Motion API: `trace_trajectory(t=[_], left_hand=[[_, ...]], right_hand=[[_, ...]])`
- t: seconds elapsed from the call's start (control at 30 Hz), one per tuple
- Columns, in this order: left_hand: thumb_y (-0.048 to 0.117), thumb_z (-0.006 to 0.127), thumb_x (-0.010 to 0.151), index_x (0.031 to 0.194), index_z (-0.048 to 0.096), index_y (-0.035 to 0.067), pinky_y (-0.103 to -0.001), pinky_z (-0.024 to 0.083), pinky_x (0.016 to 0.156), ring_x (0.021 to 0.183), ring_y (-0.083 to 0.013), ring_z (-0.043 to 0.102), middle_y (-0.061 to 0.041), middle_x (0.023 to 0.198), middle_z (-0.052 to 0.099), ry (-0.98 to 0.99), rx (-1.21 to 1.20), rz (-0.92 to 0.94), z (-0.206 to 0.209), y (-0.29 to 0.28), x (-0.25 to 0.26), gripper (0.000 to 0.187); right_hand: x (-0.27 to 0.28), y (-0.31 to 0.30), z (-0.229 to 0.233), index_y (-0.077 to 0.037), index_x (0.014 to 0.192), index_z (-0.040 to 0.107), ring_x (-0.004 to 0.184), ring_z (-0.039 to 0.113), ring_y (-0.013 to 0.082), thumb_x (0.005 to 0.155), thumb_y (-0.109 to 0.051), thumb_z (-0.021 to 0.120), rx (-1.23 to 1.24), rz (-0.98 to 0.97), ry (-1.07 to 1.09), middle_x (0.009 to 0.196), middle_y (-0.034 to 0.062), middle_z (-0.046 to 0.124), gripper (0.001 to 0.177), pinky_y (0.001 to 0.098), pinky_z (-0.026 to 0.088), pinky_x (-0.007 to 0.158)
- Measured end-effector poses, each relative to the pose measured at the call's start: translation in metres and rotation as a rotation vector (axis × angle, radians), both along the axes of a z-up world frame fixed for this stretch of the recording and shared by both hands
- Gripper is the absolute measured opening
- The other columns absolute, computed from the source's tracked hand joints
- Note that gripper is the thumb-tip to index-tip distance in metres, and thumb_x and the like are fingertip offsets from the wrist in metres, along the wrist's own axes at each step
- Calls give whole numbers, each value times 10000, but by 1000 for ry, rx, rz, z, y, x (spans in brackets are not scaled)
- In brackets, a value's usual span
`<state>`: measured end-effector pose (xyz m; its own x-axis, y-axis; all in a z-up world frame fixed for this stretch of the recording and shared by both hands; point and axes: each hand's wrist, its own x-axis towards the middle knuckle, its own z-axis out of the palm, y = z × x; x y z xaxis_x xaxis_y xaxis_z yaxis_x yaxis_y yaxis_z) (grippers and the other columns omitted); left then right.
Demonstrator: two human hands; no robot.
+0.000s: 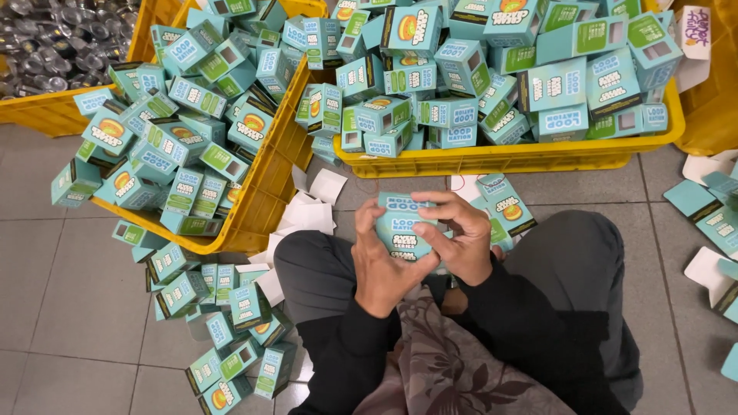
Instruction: A person sits on the floor of a warehouse, picking up small product boxes from a pile, folding the top flaps to close them, and organizing them.
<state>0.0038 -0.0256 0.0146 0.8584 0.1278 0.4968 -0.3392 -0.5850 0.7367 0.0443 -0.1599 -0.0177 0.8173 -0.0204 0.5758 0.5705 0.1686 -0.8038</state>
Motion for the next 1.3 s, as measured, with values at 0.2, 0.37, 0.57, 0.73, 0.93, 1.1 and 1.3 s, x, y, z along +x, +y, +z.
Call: trace_trajectory(t=[0.2,0.37,0.57,0.73,0.93,1.1,1.3], left_hand=[[247,913,681,1268,328,65,-652,579,608,779,-594,689,-342,1245,593,-34,-43,7,11,-7,-1,848],[236,921,648,1267,326,43,-630,589,631,814,-587,707,-360,1240,620,-41,-100,15,4,-9,2,880],[222,852,725,1238,349,23,-585,590,605,784,-549,717,-322,1138,660,-169,-40,73,7,-14,8,746],[213,921,657,1203,383,17,-564,600,667,864,-554,718,-318,1087,672,-254,17,74,-9,-7,11,791],[307,893,776,1283,315,49,-741,471,894,1141,-658,552,-432,1422,415,-101,-120,-232,-18,14,7,811],[368,477,1077,1418,373,29,-571,364,1097,1359,-478,477,-282,1443,510,25,-502,-261,-25,13,6,492],[363,359,1086,1445,467,-26,-450,450,996,1178,-335,619,-255,1283,643,-1,-518,-208,-8,2,9,540]], right_hand=[[-5,6,9,5,999,738,911,698,121,845,-69,875,15,-67,31,1108,197,773,219,259,587,702],[-2,3,1,9,933,704,875,754,208,832,-43,884,39,-76,-7,1075,233,768,213,300,609,666],[-3,-1,-2,29,1115,649,984,755,303,850,-46,862,62,42,61,1156,269,742,348,378,614,748],[1,-8,4,75,1342,586,1110,688,301,827,-43,851,139,293,240,1192,272,734,591,412,625,831],[12,-13,-12,57,1385,500,1102,718,400,829,-39,825,145,317,189,1299,329,650,652,453,626,869],[10,-11,-20,-37,1270,375,1160,700,395,854,-74,820,133,304,82,1322,297,636,610,430,619,888],[-1,4,-22,-61,1205,294,1214,672,402,837,8,821,139,232,-23,1374,333,613,646,408,581,913]])
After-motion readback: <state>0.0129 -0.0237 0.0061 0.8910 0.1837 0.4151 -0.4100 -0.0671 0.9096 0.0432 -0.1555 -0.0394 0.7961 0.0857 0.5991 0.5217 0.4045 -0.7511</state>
